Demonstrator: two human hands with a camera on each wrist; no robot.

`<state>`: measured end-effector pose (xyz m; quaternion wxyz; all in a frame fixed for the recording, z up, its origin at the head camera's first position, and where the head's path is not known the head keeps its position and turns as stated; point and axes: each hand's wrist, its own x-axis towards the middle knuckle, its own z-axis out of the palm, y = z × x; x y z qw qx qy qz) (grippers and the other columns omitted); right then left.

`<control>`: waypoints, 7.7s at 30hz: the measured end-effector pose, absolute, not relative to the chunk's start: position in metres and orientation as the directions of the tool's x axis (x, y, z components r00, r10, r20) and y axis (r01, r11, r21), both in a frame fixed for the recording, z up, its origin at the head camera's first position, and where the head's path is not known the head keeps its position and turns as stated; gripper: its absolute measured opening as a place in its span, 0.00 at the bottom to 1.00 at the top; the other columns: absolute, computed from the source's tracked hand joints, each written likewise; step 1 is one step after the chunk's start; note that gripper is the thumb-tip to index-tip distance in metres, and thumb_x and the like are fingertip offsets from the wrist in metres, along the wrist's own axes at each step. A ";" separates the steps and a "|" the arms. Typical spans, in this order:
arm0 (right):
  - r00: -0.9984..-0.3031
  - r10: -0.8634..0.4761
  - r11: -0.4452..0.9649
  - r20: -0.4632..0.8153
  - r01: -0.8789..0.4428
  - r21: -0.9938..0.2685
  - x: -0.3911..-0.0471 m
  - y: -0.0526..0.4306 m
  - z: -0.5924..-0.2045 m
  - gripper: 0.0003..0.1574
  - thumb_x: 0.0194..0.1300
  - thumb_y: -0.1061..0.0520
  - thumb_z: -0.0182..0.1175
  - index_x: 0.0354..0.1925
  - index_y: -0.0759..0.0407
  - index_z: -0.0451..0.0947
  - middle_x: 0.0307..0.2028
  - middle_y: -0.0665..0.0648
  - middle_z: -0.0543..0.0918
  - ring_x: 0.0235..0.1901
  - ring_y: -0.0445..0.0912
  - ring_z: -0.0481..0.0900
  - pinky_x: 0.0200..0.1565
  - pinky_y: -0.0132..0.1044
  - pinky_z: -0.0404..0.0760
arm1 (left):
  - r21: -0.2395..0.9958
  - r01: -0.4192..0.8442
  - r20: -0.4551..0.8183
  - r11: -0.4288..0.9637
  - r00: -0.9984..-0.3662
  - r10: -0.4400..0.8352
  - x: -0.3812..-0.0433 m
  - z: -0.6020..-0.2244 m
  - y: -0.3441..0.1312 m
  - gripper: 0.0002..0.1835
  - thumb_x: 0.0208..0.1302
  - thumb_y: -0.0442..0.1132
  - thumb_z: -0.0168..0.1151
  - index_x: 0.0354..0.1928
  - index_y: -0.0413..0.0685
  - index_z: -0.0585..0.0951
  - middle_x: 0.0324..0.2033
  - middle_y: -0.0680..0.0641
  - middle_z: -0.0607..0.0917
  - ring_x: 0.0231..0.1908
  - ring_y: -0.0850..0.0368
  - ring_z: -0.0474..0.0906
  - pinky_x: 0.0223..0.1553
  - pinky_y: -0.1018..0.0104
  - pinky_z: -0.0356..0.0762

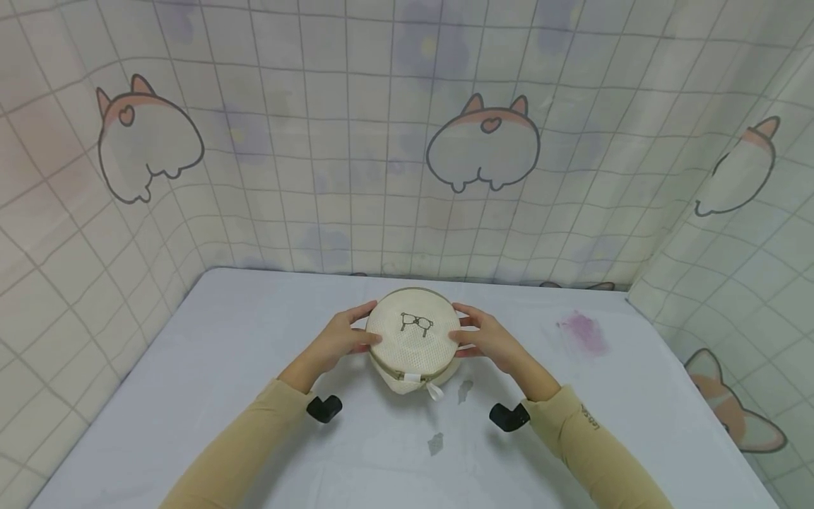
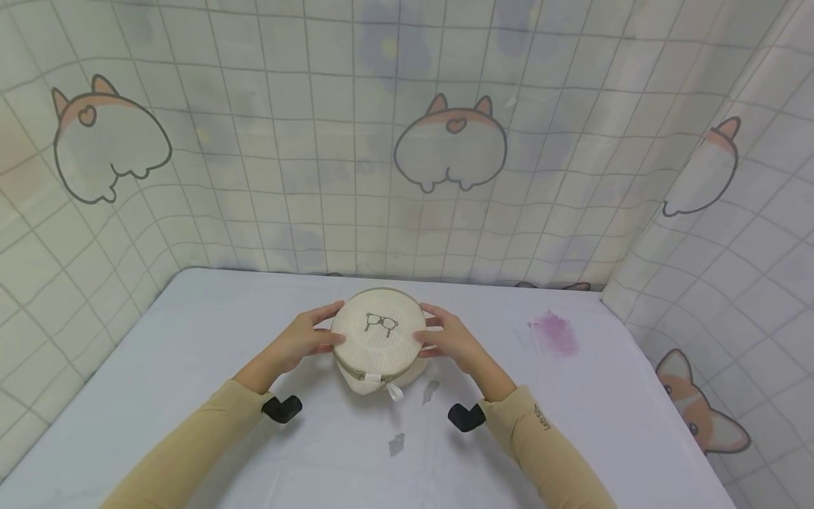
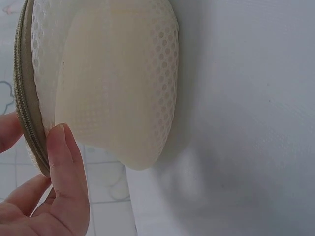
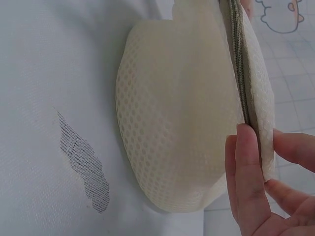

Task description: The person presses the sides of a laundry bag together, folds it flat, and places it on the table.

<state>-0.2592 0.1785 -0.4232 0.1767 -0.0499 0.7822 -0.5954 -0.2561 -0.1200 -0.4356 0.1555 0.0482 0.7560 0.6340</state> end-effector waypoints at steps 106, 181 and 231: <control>-0.920 -0.281 0.279 -0.273 0.193 -0.941 -0.259 0.168 -0.441 0.47 0.70 0.69 0.62 0.80 0.63 0.52 0.62 0.72 0.70 0.34 0.46 0.83 0.40 0.40 0.88 | 0.961 -0.132 -0.197 0.245 -0.944 0.266 -0.259 -0.456 -0.123 0.42 0.65 0.26 0.68 0.78 0.40 0.61 0.77 0.35 0.60 0.55 0.45 0.81 0.51 0.59 0.84; -0.915 -0.296 0.329 -0.274 0.171 -0.929 -0.264 0.168 -0.446 0.47 0.69 0.71 0.62 0.78 0.67 0.53 0.59 0.72 0.71 0.28 0.45 0.82 0.36 0.39 0.88 | 0.913 -0.086 -0.200 0.399 -0.947 0.253 -0.259 -0.458 -0.119 0.41 0.64 0.27 0.69 0.78 0.40 0.63 0.74 0.34 0.64 0.46 0.51 0.84 0.46 0.61 0.85; -0.907 -0.308 0.437 -0.288 0.134 -0.889 -0.268 0.167 -0.442 0.46 0.69 0.67 0.63 0.78 0.70 0.54 0.63 0.74 0.70 0.33 0.48 0.84 0.40 0.42 0.88 | 0.827 -0.064 -0.215 0.558 -0.954 0.210 -0.258 -0.448 -0.114 0.41 0.63 0.33 0.72 0.77 0.40 0.65 0.72 0.33 0.68 0.38 0.55 0.84 0.52 0.55 0.82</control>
